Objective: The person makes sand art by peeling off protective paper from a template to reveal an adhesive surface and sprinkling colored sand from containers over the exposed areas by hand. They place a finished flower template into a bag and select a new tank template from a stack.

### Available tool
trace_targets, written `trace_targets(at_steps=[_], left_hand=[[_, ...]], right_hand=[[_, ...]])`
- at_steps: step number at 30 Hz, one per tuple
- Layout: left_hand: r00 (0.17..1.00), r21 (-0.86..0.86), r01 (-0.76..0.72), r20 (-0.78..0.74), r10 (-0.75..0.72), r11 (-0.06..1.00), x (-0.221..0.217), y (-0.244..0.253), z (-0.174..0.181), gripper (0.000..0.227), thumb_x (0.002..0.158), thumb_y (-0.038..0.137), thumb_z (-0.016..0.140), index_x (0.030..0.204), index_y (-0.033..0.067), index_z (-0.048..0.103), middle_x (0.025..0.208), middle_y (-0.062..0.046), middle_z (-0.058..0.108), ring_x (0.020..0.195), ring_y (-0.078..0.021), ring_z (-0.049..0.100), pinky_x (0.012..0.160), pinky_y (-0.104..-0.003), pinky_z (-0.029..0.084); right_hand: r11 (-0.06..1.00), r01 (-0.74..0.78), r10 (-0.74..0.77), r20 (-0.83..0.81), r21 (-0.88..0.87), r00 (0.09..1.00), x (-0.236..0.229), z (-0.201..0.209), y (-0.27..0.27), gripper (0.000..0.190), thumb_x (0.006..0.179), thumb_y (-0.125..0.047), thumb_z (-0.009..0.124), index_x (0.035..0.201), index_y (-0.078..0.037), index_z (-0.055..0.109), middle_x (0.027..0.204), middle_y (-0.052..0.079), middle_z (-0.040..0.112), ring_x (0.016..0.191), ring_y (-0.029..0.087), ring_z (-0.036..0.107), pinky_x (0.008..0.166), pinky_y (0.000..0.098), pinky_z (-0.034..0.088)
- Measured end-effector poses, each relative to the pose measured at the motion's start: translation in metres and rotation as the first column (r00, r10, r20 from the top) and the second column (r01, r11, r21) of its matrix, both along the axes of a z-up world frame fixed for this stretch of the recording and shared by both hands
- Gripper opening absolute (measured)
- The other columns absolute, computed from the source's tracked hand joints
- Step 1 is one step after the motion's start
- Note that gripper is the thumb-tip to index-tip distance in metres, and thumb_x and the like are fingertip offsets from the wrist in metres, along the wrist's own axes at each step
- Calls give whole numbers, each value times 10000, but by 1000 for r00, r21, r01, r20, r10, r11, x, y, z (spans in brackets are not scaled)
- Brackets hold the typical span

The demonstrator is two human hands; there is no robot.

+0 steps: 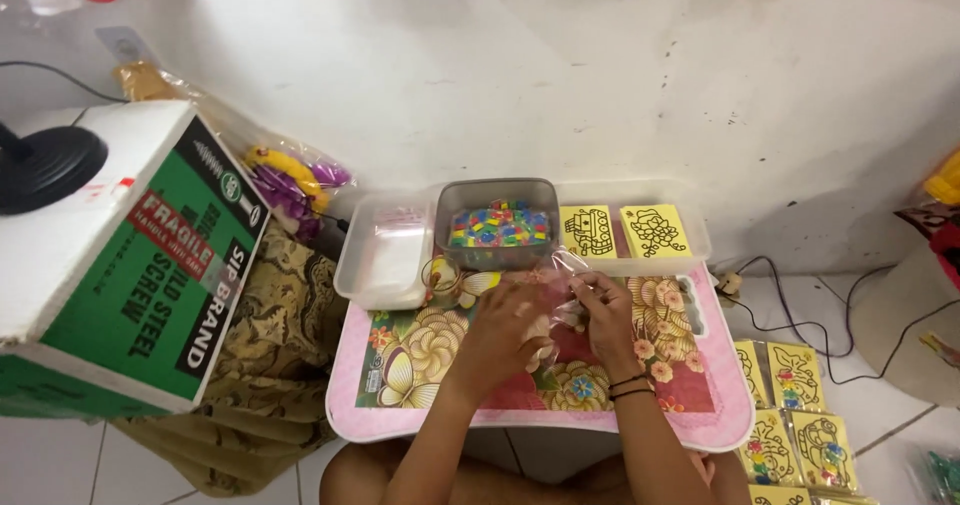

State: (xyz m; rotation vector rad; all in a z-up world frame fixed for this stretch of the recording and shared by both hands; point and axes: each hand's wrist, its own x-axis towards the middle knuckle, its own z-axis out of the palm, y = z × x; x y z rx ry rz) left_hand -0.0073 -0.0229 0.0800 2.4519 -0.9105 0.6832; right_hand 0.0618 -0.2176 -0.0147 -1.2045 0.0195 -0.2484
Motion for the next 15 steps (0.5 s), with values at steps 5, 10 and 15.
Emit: trace_targets(at_steps=[5,10,15], left_hand=[[933,-521,-136,-352,-67,843,16,7,-58,518,996,339,649,1426,88,508,1433,-215,445,1359,-375,455,1124,-490,364],[654,-810,-319,-564,-504,493,28,12,-71,654,940,74,679,1519,133,382,1251,-173,656,957,-210,672,689,-298,561],[666,-787,-313,-581,-469,531,34,19,-92,640,904,124,757,1471,122,461,1011,-153,777,780,-185,759,622,-292,591]], right_hand=[[990,3,-5,9,143,1000,11,-23,-8,124,949,-157,709,871,-72,662,675,97,679,483,208,682,304,268,495],[990,21,-28,44,136,999,-2,3,1,123,976,-166,694,882,-91,669,712,44,684,537,129,677,405,176,489],[994,38,-42,35,107,998,-11,22,9,102,958,-157,728,893,-97,678,671,6,643,541,76,622,434,136,445]])
